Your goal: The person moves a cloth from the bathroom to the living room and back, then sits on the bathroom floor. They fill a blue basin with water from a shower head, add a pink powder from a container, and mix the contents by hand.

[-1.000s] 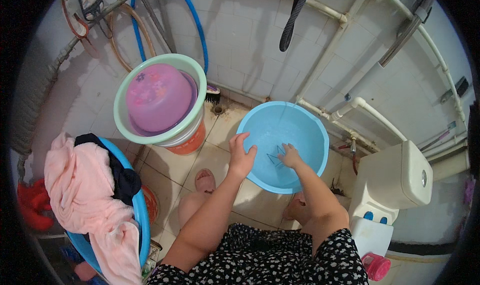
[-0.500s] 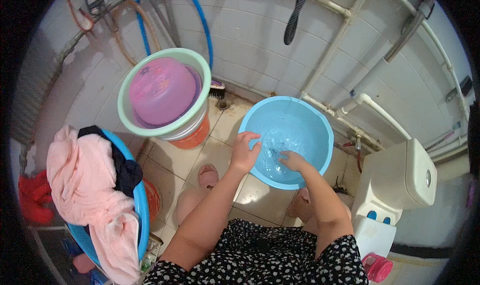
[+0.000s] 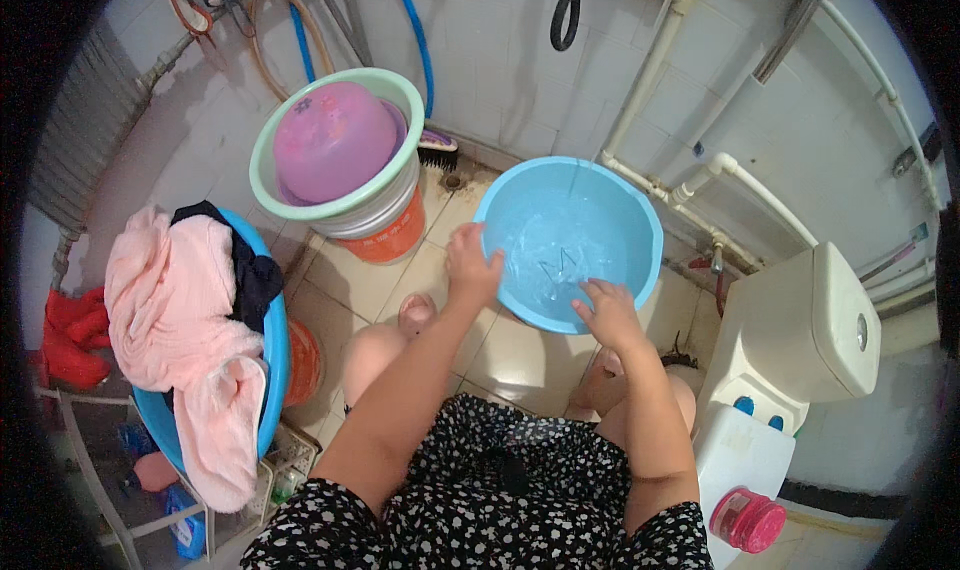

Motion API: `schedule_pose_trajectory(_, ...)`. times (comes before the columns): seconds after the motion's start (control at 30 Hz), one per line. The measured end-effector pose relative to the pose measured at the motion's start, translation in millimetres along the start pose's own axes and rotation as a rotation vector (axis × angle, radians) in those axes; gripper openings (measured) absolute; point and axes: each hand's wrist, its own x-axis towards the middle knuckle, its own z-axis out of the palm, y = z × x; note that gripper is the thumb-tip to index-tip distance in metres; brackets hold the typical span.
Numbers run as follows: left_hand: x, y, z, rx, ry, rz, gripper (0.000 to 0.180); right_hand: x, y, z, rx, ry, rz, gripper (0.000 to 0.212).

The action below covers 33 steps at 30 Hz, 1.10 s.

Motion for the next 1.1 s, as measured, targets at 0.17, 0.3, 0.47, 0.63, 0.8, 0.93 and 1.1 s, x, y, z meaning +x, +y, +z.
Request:
schedule_pose_trajectory(0.17, -26, -7, 6, -0.465, 0.041, -0.845, 0.049, -11, 19, -5, -0.044, -0.176, 0.001, 0.047)
schedule_pose_trajectory(0.3, -54, 6, 22, -0.714, -0.169, -1.304, 0.038, -3, 20, -16, -0.018, -0.256, -0.044, 0.046)
schedule_pose_trajectory(0.47, -92, -22, 87, -0.96, -0.123, -1.575, 0.034, 13, 21, -19, -0.015, -0.249, -0.107, 0.047)
schedule_pose_trajectory(0.63, -100, -32, 91, -1.355, 0.001, -1.279, 0.048, 9, 35, -31, 0.058, -0.418, -0.064, 0.047)
schedule_pose_trajectory(0.8, -41, 22, 29, -1.362, 0.186, -1.071, 0.053, 4, 56, -31, -0.023, -0.218, 0.029, 0.051)
schedule_pose_trajectory(0.93, -5, -40, 31, -1.316, 0.037, -0.856, 0.06, 12, 64, -34, -0.026, -0.065, 0.191, 0.059)
schedule_pose_trajectory(1.1, 26, -36, 19, -1.039, -0.197, -0.981, 0.059, 18, 85, -22, -0.109, 0.128, 0.38, 0.068)
